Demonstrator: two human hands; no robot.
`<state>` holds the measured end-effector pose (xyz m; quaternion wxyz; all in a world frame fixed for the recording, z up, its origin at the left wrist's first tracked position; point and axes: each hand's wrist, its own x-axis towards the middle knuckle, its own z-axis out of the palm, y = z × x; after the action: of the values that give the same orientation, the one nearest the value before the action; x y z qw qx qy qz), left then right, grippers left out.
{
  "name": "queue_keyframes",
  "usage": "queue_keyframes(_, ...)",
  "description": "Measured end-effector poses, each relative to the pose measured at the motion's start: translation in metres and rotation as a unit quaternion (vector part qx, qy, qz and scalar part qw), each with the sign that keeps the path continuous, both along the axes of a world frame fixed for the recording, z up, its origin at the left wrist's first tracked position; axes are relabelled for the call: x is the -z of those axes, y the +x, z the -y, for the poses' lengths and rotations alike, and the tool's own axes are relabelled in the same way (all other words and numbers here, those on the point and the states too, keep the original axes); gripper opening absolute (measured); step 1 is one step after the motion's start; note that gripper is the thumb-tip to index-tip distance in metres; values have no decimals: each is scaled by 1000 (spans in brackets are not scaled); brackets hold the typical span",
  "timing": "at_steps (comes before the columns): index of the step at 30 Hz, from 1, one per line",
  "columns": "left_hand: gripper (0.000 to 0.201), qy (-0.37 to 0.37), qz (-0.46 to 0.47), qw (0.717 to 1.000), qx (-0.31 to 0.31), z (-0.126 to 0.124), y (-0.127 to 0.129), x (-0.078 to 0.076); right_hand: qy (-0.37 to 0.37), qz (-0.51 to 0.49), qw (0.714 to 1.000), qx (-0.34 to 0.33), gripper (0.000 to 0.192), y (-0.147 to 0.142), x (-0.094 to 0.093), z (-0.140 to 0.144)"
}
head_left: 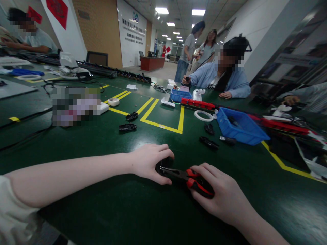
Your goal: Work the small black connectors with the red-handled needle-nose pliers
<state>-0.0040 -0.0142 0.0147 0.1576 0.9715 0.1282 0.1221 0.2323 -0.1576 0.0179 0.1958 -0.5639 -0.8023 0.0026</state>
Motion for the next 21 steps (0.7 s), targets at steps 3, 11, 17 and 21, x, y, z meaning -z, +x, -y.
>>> queue_keyframes(3,64,0,2,1000,-9,0,0,1,-3,3,1000,0,35,1,3,0)
queue_keyframes(11,64,2,3,1000,-18,1,0,1,-8,11,1000,3,36,1,2,0)
queue_keyframes(17,63,21,-2,1000,-2,1,1,0,-18,4,1000,-7,35,2,3,-2)
queue_keyframes(21,62,20,-3,1000,1,1,1,-1,-11,5,1000,-5,36,4,4,-1)
